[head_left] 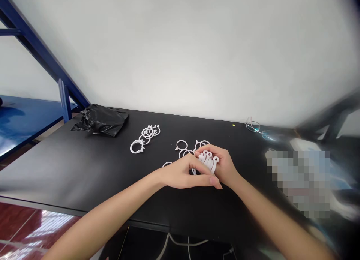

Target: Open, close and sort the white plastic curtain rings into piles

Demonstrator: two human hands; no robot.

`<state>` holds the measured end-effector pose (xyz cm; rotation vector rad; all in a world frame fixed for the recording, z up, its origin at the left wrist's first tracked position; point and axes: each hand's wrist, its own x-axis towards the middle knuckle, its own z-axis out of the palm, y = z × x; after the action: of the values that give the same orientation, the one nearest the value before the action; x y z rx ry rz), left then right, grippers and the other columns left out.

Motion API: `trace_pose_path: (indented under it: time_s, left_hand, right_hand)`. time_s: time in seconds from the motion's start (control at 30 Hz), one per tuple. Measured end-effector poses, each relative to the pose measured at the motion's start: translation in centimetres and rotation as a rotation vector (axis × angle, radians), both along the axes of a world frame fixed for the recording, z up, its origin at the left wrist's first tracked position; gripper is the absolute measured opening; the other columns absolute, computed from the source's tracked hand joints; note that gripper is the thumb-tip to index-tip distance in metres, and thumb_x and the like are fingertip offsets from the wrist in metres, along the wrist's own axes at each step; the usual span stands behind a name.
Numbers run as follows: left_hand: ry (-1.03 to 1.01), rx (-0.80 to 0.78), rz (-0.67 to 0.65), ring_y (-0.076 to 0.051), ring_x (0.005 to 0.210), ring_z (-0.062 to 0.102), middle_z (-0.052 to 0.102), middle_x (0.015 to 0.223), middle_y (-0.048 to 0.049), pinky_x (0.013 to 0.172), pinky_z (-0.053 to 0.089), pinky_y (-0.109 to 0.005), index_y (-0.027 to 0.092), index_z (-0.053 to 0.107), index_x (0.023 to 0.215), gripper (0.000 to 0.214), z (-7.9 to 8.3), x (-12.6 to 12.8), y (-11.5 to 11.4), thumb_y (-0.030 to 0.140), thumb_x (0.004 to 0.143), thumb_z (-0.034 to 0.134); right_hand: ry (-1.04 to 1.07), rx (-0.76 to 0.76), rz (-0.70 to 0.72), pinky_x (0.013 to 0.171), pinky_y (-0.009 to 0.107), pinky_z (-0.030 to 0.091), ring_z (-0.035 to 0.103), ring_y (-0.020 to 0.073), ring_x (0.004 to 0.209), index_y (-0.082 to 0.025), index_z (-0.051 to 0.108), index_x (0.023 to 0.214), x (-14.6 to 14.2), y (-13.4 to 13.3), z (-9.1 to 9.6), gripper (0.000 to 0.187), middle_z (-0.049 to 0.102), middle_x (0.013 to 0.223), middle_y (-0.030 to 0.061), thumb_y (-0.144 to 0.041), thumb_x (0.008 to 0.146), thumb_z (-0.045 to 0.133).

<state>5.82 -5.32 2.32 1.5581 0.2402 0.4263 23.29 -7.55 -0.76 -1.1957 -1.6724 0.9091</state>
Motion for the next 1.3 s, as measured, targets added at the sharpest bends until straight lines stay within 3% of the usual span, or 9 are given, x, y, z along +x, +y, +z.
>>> trace_pose_path:
  time_s: [0.1,0.27,0.47,0.53,0.63,0.7,0.93,1.13,1.3]
  left_hand:
    - [-0.003,-0.105,-0.049,-0.023,0.1,0.068,0.075,0.097,-0.0099,0.093,0.051,-0.035,0.017,0.075,0.095,0.03,0.1,-0.2,0.4,0.041,0.09,0.058]
    - [0.027,-0.301,-0.191,-0.026,0.108,0.065,0.073,0.107,-0.0125,0.084,0.054,-0.035,0.018,0.067,0.117,0.039,-0.4,-0.3,0.9,0.044,0.089,0.058]
    - [0.031,-0.301,-0.115,-0.023,0.099,0.069,0.073,0.108,-0.0127,0.074,0.057,-0.028,0.018,0.071,0.109,0.031,-1.1,-0.1,0.9,0.036,0.084,0.068]
    - [0.023,-0.274,-0.091,-0.023,0.095,0.071,0.073,0.106,-0.0128,0.072,0.057,-0.028,0.017,0.073,0.103,0.027,-1.1,-0.2,0.9,0.035,0.083,0.069]
    - [0.026,-0.249,-0.115,-0.023,0.099,0.07,0.073,0.106,-0.0126,0.077,0.057,-0.03,0.017,0.073,0.103,0.025,-1.0,-0.4,1.1,0.034,0.085,0.067]
    - [0.019,-0.242,-0.16,-0.024,0.101,0.069,0.072,0.107,-0.0124,0.081,0.057,-0.032,0.018,0.072,0.108,0.027,-0.9,-0.6,1.3,0.033,0.086,0.066]
    - [-0.038,-0.236,-0.111,-0.023,0.093,0.071,0.074,0.097,-0.0111,0.089,0.056,-0.038,0.016,0.073,0.102,0.02,-1.0,-0.7,1.6,0.028,0.087,0.065]
    - [-0.039,-0.121,-0.034,-0.023,0.093,0.07,0.074,0.096,-0.0122,0.089,0.056,-0.037,0.013,0.074,0.096,0.018,-0.8,-0.5,1.1,0.025,0.086,0.065]
    - [-0.03,-0.233,-0.116,-0.021,0.088,0.072,0.075,0.093,-0.0118,0.088,0.056,-0.038,0.014,0.07,0.11,0.028,-1.4,-0.1,1.1,0.028,0.087,0.065]
  right_hand:
    - [-0.072,0.172,-0.041,0.064,0.031,0.057,0.072,0.0208,0.073,-0.027,0.074,0.098,0.0,-0.4,-0.2,0.019,0.078,0.088,0.0021,-0.027,0.081,0.064]
    - [-0.157,0.347,0.092,0.079,0.035,0.059,0.073,0.0245,0.095,-0.027,0.064,0.125,0.3,-0.8,-0.3,0.038,0.073,0.114,0.0047,-0.033,0.088,0.06]
    - [-0.127,0.197,0.053,0.081,0.036,0.056,0.071,0.0239,0.093,-0.029,0.057,0.131,0.2,-0.7,-0.1,0.046,0.073,0.114,0.0042,-0.038,0.086,0.059]
    - [-0.117,0.081,0.016,0.069,0.033,0.055,0.07,0.0217,0.078,-0.027,0.063,0.12,-0.1,-0.6,0.1,0.039,0.076,0.101,0.0036,-0.034,0.081,0.063]
    - [-0.111,-0.121,0.1,0.046,0.025,0.043,0.058,0.0147,0.053,-0.021,0.067,0.077,-0.5,-0.5,0.3,0.009,0.068,0.066,-0.0004,-0.026,0.079,0.06]
    - [-0.121,-0.183,0.152,0.041,0.023,0.036,0.051,0.012,0.045,-0.02,0.057,0.06,-0.6,-0.5,0.4,0.018,0.058,0.053,-0.0031,-0.021,0.078,0.058]
    - [-0.027,-0.24,0.059,0.043,0.025,0.04,0.056,0.0144,0.048,-0.021,0.063,0.077,-0.8,-0.4,0.2,0.007,0.063,0.059,-0.0018,-0.021,0.076,0.055]
    - [-0.019,-0.225,0.094,0.039,0.024,0.033,0.047,0.0119,0.04,-0.021,0.048,0.055,-0.9,-0.4,0.5,0.025,0.049,0.043,-0.0042,-0.023,0.079,0.052]
    - [-0.236,0.051,0.146,0.058,0.028,0.051,0.065,0.0184,0.066,-0.022,0.069,0.1,-0.3,-0.4,0.1,0.021,0.07,0.076,0.002,-0.024,0.082,0.058]
